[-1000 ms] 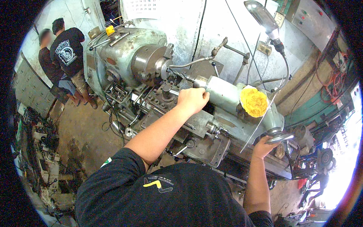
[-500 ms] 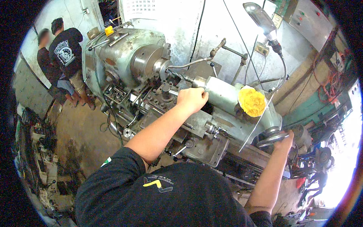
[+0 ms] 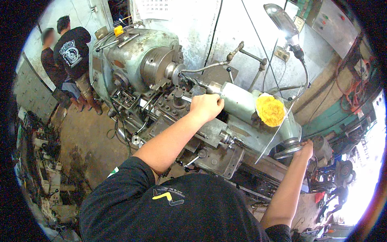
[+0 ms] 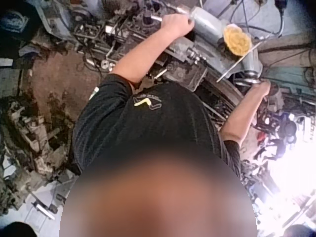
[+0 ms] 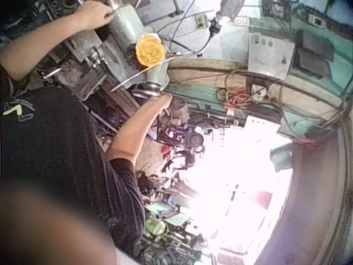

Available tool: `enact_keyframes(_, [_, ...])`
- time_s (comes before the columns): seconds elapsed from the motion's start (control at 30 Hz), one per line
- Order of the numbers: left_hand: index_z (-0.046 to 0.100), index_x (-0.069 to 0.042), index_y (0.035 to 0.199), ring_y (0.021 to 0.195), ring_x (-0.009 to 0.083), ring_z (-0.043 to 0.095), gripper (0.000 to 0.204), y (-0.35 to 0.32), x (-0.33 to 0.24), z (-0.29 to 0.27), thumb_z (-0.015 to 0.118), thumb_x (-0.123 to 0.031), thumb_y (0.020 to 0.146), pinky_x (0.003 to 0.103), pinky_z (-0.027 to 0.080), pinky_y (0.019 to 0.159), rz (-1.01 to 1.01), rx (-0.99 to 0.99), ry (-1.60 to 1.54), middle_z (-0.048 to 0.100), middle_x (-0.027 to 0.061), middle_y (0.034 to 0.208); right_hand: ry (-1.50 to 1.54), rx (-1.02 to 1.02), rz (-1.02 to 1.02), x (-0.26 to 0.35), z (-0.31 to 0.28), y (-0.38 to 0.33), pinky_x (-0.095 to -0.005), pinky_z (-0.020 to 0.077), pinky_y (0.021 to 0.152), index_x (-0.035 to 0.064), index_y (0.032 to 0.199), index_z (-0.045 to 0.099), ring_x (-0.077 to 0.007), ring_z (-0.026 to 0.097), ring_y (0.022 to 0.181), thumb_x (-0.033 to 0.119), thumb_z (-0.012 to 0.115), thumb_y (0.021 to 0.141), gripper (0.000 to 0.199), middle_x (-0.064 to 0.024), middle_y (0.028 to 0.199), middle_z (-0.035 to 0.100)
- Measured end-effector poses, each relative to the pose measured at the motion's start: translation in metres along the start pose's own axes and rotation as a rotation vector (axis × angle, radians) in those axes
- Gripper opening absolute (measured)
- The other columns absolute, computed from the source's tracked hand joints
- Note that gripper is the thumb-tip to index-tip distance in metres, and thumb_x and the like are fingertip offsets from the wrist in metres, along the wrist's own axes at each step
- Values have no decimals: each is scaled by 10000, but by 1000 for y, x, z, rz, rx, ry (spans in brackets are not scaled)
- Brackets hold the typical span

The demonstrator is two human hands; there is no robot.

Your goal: The person operates a metal lathe, using both hands to adjust the tool post and control the cross-slide while a cylindrical metal workpiece rotates. The person maintains continuous contact with the machine controls throughout the clip.

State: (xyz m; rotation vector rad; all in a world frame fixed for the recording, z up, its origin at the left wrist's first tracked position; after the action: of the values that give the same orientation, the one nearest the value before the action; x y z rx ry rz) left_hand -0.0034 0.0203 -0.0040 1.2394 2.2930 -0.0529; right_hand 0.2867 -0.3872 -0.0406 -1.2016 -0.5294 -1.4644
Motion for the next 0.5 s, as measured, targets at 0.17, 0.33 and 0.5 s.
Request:
enact_keyframes(0.17, [739, -110, 897, 871, 386, 735, 418, 0, 1, 1, 532, -462, 985, 520, 563, 803, 3, 0, -15, 757, 164, 878, -108, -9, -215, -12, -8, -12, -369, 408, 565, 97, 712, 533, -172, 497, 590, 212, 616, 966, 291, -31, 652, 503])
enact_keyframes(0.33, [731, -107, 885, 863, 387, 733, 414, 2, 0, 3, 534, -457, 986, 521, 562, 799, -2, -9, -4, 754, 163, 867, -326, -26, -480, -40, -13, -35, -382, 471, 615, -34, 919, 605, -205, 570, 644, 241, 642, 940, 278, -110, 796, 621])
enact_keyframes(0.5, [731, -107, 886, 860, 384, 734, 408, 1, 0, 2, 535, -450, 989, 518, 562, 804, -6, 0, 1, 754, 164, 863, -408, -62, -550, -46, -7, -63, -372, 517, 639, -122, 1160, 574, -213, 626, 716, 268, 653, 937, 456, -169, 965, 666])
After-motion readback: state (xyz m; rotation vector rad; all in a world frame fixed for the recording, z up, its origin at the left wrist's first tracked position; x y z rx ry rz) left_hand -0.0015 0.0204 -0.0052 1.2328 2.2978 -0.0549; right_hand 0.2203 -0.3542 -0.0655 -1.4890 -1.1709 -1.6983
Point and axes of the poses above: each hand's wrist, its own y-axis towards the middle knuckle, its own z-axis out of the palm, x = y × z, the point moved 1 cm from there along y, towards the middle knuckle
